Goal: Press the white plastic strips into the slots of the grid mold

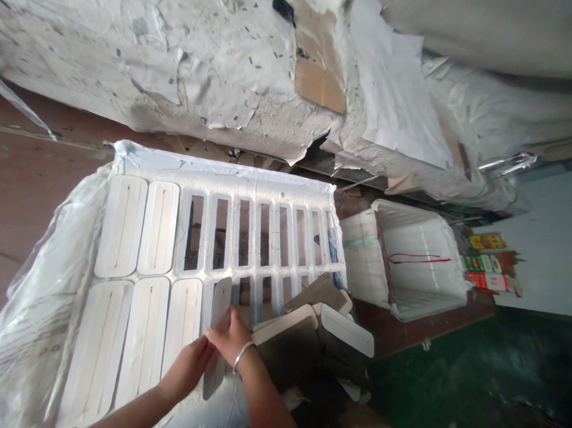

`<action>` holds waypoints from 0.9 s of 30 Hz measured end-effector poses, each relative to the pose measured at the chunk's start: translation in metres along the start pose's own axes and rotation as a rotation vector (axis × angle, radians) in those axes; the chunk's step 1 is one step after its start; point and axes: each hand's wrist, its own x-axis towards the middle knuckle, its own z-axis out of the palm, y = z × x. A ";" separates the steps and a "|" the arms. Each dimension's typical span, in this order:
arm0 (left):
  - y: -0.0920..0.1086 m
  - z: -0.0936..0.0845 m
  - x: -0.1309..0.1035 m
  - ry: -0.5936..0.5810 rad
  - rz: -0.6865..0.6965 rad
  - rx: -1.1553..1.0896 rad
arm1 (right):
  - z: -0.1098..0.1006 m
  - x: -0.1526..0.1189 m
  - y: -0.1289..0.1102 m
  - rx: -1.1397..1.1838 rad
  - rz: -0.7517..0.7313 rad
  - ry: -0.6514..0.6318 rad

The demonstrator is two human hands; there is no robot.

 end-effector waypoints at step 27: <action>0.004 -0.067 0.050 0.165 0.665 1.183 | -0.008 0.041 0.009 -0.618 0.082 -0.126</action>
